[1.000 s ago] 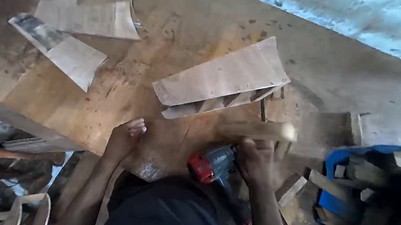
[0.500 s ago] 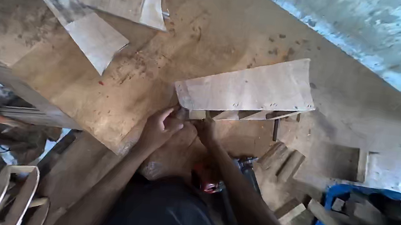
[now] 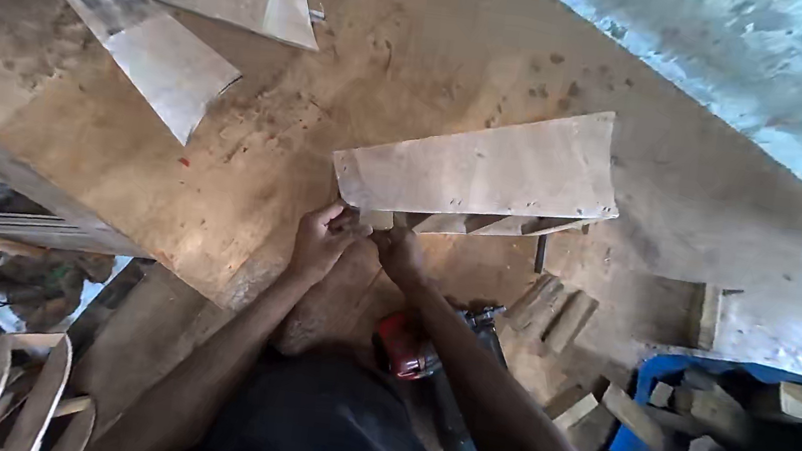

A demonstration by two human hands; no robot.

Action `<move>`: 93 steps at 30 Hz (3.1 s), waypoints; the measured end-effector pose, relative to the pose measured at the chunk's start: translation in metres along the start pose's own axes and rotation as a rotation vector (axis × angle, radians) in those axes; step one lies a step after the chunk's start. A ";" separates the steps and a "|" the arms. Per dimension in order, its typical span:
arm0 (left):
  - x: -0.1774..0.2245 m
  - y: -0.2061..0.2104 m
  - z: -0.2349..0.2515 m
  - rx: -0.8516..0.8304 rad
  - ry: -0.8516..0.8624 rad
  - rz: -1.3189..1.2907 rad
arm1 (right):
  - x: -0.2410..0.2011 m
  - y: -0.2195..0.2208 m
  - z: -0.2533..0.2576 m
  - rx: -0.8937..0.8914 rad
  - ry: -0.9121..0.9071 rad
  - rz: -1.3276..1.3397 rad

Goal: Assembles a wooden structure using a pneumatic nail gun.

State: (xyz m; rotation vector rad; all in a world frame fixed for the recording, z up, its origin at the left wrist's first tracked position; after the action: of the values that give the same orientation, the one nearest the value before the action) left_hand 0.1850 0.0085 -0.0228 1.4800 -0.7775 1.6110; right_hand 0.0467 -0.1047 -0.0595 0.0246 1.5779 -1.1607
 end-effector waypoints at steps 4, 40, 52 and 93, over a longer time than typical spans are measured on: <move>0.004 0.003 -0.001 0.026 -0.007 -0.011 | -0.003 -0.005 0.002 -0.071 0.071 -0.061; -0.001 -0.003 0.037 0.061 0.179 0.403 | 0.024 0.018 0.013 -0.259 0.091 -0.559; -0.002 -0.003 0.036 0.038 0.187 0.501 | 0.028 0.028 0.015 -0.271 0.031 -0.789; 0.024 -0.027 -0.009 0.124 -0.404 0.802 | -0.008 -0.058 -0.039 -0.421 -0.219 -0.625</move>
State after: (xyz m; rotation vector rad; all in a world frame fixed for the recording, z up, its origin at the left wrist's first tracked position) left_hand 0.2043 0.0335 -0.0018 1.7240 -1.6864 1.9608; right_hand -0.0112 -0.1043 -0.0205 -0.8965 1.6463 -1.2131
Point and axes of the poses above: each hand's wrist, its own z-axis towards the middle knuckle, its own y-axis out of the palm, x = y × z, the point moved 3 cm from there along z, towards the middle knuckle, and after that the axes turned 7 degrees about -z, right-handed, at the moved point
